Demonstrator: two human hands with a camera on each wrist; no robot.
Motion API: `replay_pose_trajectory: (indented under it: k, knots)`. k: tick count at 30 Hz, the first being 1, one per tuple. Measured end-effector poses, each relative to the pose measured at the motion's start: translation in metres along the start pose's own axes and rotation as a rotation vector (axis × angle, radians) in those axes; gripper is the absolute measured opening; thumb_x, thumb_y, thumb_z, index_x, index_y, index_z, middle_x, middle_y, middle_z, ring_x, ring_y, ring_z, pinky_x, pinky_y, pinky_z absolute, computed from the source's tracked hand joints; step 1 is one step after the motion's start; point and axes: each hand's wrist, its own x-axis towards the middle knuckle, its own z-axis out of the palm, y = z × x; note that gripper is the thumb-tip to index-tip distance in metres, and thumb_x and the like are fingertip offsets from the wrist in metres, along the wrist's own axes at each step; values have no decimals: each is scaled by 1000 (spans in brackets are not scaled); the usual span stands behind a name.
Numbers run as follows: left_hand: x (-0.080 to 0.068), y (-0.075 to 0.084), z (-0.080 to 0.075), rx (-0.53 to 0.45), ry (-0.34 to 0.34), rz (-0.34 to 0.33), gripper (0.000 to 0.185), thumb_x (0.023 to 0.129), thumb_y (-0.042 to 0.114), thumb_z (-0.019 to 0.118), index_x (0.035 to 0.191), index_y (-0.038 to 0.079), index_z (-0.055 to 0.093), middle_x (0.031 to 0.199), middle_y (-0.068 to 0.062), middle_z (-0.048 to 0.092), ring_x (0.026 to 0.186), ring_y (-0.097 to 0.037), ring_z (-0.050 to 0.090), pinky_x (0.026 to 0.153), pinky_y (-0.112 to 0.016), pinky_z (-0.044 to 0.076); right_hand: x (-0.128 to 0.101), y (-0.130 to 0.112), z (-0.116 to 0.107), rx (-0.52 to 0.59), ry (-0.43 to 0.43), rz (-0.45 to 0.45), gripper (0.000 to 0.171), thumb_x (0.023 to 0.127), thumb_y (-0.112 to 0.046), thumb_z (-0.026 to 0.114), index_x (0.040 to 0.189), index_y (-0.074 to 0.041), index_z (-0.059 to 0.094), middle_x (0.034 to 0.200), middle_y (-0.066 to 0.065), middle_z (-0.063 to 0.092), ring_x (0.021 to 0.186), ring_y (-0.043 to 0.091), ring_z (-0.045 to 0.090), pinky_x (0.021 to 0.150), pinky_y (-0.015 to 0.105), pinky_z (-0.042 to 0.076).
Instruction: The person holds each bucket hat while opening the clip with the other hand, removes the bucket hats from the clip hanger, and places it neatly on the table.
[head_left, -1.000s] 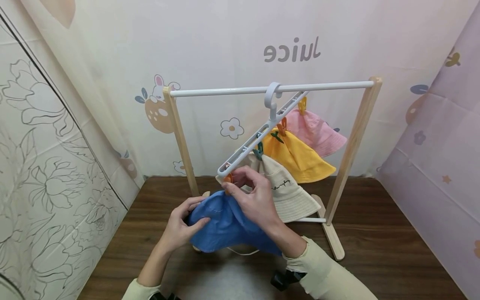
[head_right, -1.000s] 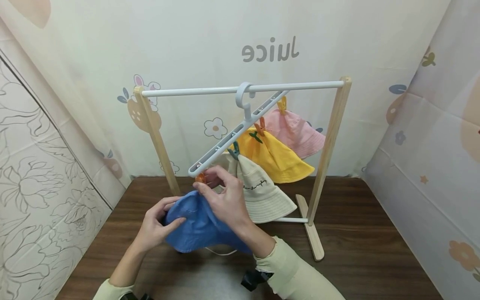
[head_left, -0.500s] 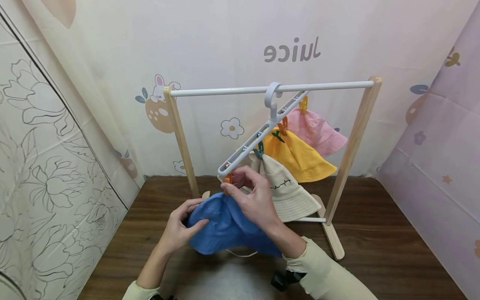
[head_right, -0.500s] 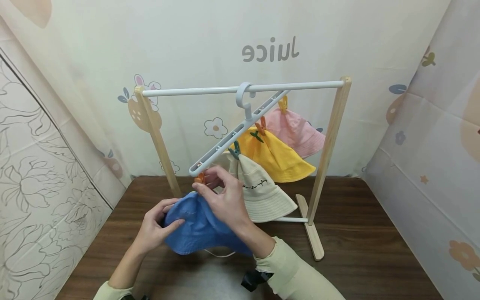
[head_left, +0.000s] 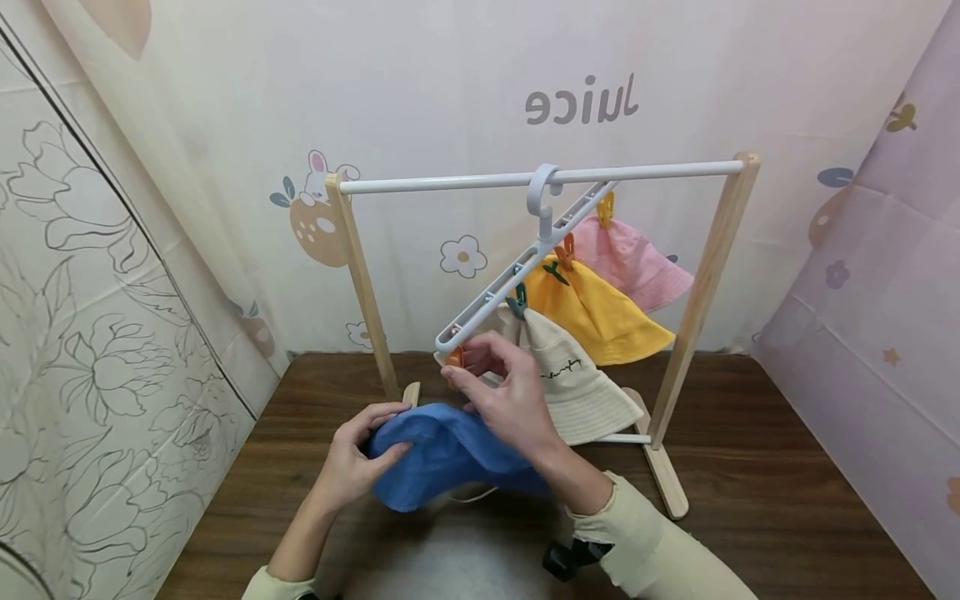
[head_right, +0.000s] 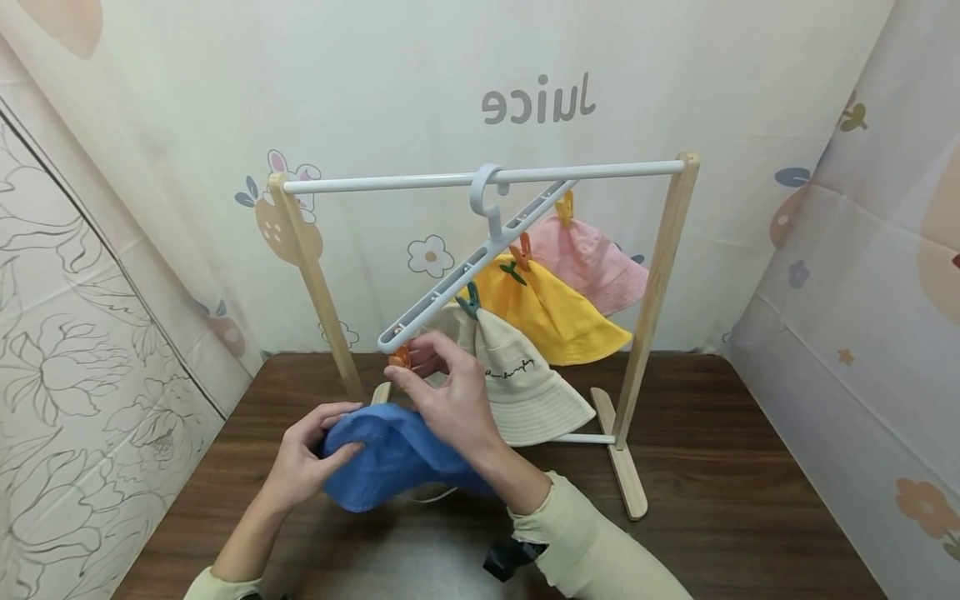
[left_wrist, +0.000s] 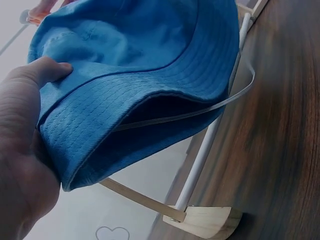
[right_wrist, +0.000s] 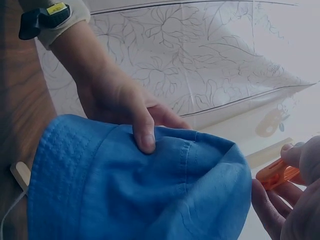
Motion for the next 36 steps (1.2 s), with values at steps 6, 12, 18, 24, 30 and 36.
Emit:
replay_pose_trajectory:
  k: [6,12,18,24,30,36]
  knots:
    - [-1,1,-2,-2,5,0,49,89,-20,79,135,-10,67,130,24,77,114,7,74,100,-13,57,0,1,0,9,-2,-12,25,98,-5,86,121,-3,76,105,21,80,83,10,71,58,42,67]
    - [-5,1,-5,1,9,-45,51,90,-19,79,138,-6,69,132,28,76,116,8,73,101,-13,56,1,2,2,19,-5,-12,25,98,-4,86,120,-4,76,106,20,80,84,10,72,59,57,66]
    - [-6,-1,-8,-5,11,-53,50,91,-19,79,138,-6,69,132,28,76,115,7,74,101,-13,56,1,2,3,10,6,-28,25,96,-3,87,118,-3,76,104,20,81,81,9,72,61,48,68]
    - [-8,-2,-10,-18,12,-48,51,91,-20,77,139,-6,69,132,26,77,116,6,74,101,-13,56,2,4,3,4,14,-28,26,95,-3,88,118,-2,76,103,20,81,80,10,72,62,36,67]
    - [-9,-3,-12,-13,23,-41,51,90,-21,77,138,-5,69,132,26,77,115,6,74,101,-13,56,2,6,4,-9,12,-30,28,94,-3,89,119,-4,76,104,19,82,81,11,73,63,34,67]
    - [-12,-2,-14,1,32,-60,51,90,-20,77,138,-5,69,131,27,77,114,6,74,100,-13,56,1,5,5,-40,23,-57,31,93,-4,91,121,-4,76,106,16,83,85,11,73,69,30,67]
